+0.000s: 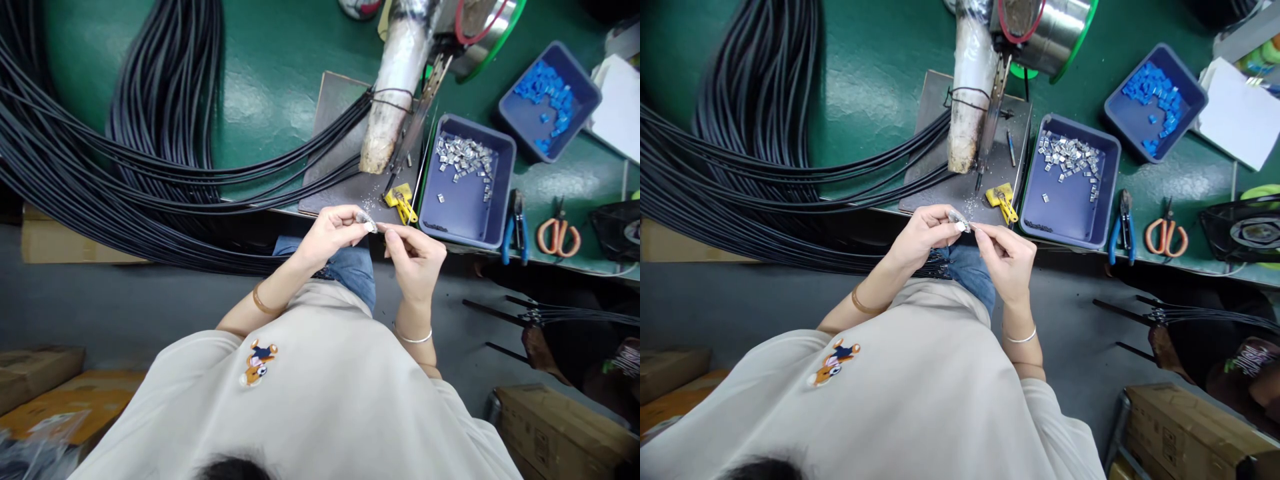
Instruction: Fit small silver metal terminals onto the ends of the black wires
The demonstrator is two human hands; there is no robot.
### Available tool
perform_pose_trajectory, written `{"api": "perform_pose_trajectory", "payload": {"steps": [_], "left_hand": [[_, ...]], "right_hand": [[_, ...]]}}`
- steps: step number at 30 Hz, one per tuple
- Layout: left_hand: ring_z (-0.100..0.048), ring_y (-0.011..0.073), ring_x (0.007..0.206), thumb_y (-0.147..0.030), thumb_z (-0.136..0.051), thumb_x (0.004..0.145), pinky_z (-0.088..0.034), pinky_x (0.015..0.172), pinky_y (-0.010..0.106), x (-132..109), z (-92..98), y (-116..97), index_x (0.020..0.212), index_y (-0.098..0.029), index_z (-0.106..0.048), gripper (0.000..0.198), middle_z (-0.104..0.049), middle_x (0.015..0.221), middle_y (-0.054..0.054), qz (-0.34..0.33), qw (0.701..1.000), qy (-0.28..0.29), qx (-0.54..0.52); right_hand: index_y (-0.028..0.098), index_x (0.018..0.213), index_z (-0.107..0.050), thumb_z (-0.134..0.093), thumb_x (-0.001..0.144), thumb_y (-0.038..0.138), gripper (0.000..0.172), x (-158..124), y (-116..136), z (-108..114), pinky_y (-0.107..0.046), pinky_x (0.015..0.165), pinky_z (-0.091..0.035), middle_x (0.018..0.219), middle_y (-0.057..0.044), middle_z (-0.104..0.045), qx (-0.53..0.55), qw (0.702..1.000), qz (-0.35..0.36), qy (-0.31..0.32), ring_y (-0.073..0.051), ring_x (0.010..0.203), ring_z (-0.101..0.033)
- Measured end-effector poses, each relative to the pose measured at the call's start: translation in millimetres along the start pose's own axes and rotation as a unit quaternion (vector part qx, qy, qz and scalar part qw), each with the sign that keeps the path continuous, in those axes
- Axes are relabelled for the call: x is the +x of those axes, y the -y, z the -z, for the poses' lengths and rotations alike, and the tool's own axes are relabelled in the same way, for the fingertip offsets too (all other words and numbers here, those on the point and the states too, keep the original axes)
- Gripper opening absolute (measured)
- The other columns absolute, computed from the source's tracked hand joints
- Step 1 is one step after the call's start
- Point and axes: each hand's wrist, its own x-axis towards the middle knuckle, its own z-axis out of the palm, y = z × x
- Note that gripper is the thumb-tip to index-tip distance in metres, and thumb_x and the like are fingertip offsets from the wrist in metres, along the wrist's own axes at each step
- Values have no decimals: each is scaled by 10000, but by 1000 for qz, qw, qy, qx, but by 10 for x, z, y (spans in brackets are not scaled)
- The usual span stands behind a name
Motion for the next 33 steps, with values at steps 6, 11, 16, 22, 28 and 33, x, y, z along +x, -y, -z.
{"api": "perform_pose_trajectory", "payload": {"steps": [6,11,16,22,28,33], "left_hand": [[-398,19,466,-358,-820,683,-321,459,167,-8,-68,-33,653,-117,-607,323,-502,539,-47,-26,999,-34,15],[-414,19,473,-394,-833,666,-341,464,160,-12,-78,-35,640,-121,-599,361,-511,542,-46,-27,999,-35,25],[-421,19,470,-317,-856,641,-352,465,162,-11,-80,-40,644,-122,-604,319,-519,547,-47,-13,999,-33,10],[-414,22,468,-348,-826,689,-331,457,163,-26,-88,-35,647,-133,-567,340,-502,531,-46,-3,999,-37,12],[-432,33,470,-332,-743,748,-350,474,168,-20,-95,-18,658,-143,-541,291,-501,533,-41,-30,997,-41,58],[-429,40,524,-170,-622,800,-340,502,173,-135,-224,-136,711,-136,-609,96,-507,582,-32,-167,957,-41,233]], "right_hand": [[253,964,-772,-609,899,365,208,4,12,-11,-235,466,-366,613,30,-633,14,1000,-4,-1,-69,470,-465],[236,946,-773,-605,898,384,229,15,-4,-13,-226,466,-400,670,15,-684,34,999,-29,6,-66,472,-500],[220,917,-767,-606,899,383,230,34,-11,-9,-213,450,-375,626,28,-650,58,998,-38,7,-55,461,-496],[235,1148,-634,-560,928,351,259,18,-25,21,-216,426,-383,575,58,-566,72,996,-7,-61,-73,447,-498],[220,896,-559,-637,884,377,176,-9,-31,120,-217,490,-522,697,49,-668,72,996,-40,-46,-82,494,-610],[211,820,-538,-644,870,384,208,147,-163,382,-231,424,-351,581,73,-512,-81,975,17,-206,-75,446,-501]]}}
